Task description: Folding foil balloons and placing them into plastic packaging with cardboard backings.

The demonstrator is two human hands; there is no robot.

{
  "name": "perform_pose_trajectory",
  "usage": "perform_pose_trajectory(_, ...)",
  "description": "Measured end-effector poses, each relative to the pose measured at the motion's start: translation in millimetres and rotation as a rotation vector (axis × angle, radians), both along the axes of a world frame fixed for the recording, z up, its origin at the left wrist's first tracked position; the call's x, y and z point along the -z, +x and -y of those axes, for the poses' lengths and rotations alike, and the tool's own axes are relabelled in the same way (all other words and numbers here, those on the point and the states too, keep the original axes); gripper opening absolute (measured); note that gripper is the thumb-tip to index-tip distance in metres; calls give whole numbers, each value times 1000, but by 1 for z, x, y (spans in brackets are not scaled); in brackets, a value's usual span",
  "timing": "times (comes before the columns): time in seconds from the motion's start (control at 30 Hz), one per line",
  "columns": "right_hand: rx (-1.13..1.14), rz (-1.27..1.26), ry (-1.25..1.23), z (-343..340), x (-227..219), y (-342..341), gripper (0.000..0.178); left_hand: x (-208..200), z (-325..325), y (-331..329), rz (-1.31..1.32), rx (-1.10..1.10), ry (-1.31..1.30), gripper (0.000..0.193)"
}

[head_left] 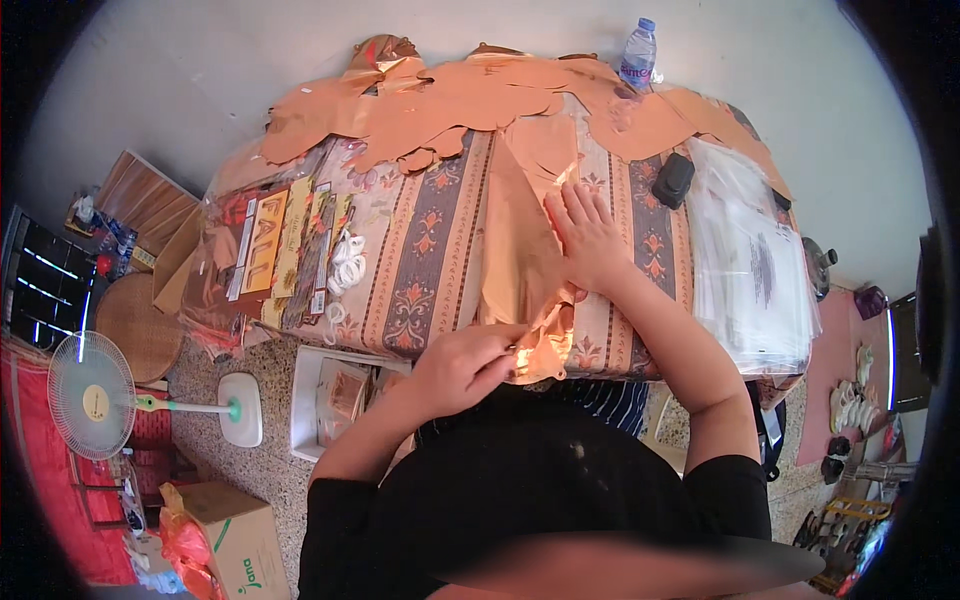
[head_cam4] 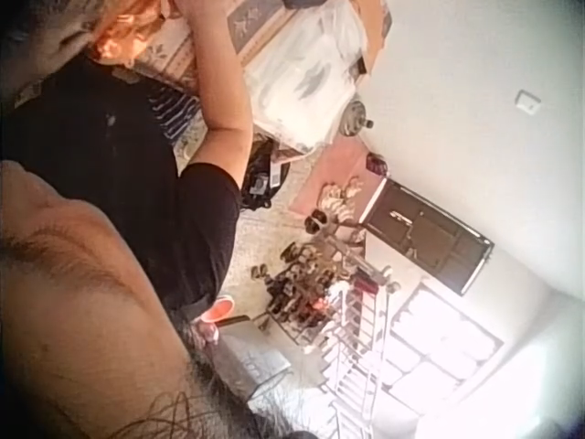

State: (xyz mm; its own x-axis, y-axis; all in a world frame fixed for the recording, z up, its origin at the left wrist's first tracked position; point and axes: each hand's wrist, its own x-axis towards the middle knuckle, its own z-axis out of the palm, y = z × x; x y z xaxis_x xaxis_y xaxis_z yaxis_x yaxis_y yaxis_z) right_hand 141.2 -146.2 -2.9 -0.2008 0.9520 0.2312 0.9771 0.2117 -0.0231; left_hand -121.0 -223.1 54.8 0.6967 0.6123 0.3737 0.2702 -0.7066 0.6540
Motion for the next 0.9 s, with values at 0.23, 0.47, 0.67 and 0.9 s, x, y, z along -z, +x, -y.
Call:
perform_pose_trajectory(0.23,4,-57,4,1,1,-2,79,-3,-50,12,-12,162,-280,16)
perform_pose_trajectory(0.47,19,4,4,0,1,-1,80,29,-135,-4,-159,-77,236,46)
perform_pose_trajectory(0.67,20,66,-23,6,-6,-1,70,35,-152,19,-503,64,317,80)
perform_pose_trajectory(0.9,3,-19,-16,0,0,1,75,39,-162,31,-518,88,407,100)
